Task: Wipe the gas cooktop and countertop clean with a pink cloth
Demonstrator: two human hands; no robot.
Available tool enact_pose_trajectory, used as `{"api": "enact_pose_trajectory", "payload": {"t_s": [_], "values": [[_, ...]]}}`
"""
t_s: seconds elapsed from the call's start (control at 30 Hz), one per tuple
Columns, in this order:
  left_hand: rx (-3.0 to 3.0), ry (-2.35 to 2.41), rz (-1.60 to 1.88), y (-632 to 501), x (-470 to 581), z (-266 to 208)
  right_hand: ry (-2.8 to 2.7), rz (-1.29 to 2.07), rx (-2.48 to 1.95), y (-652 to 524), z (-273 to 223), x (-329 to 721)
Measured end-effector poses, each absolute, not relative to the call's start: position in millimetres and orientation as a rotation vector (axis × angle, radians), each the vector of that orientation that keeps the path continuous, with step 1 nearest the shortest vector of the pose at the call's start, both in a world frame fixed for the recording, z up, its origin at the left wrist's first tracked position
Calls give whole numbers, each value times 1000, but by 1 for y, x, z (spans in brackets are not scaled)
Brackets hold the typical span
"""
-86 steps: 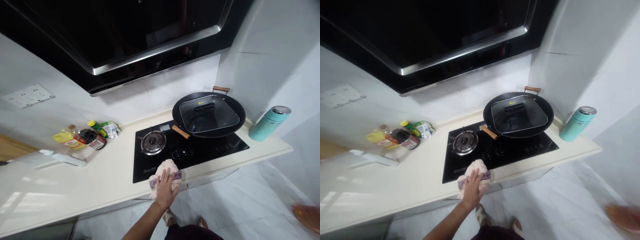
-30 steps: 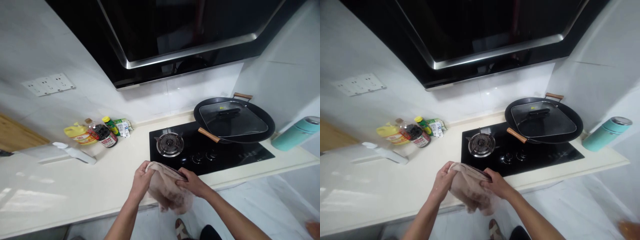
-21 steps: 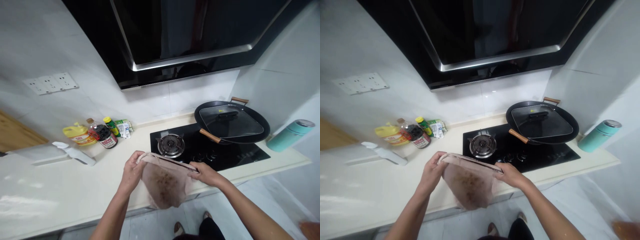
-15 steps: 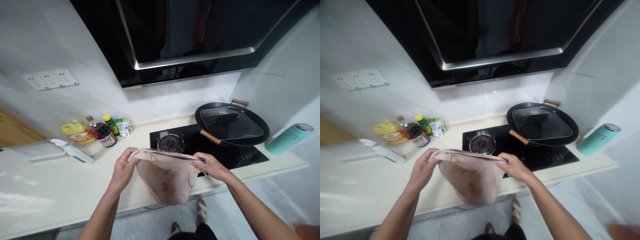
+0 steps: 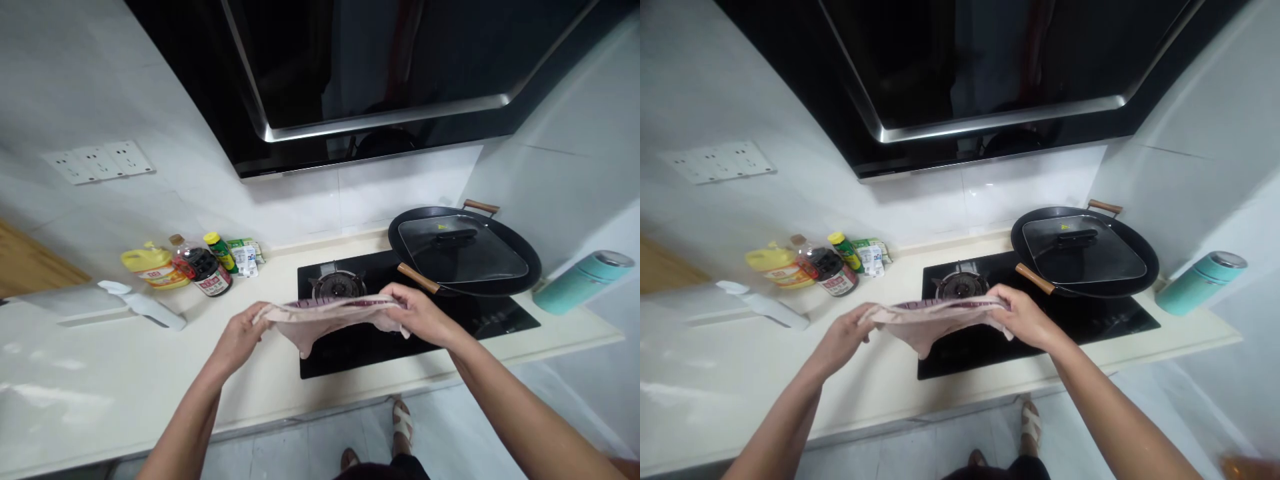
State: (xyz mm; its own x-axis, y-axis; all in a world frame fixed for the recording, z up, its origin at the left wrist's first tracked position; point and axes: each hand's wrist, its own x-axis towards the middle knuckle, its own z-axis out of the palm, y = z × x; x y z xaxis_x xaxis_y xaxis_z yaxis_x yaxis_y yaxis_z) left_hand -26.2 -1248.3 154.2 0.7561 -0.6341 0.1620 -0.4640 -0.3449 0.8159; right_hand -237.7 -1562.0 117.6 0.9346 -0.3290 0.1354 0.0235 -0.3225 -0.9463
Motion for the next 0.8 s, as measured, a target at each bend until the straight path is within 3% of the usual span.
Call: {"api": "enact_pose_trajectory", "payload": {"t_s": [0.23,0.47,0.8], "values": [[1987,-848,-774,-1243,-27,73,298,-189,-1788,-1575,34,-238],[1813,-702,-739,-1239,-39,44,327,-145,-1906,-1579,4,-259],[1978,-515,-717,-1241,-59,-52,517,-299,-1994,-1561,-94,-271]]}}
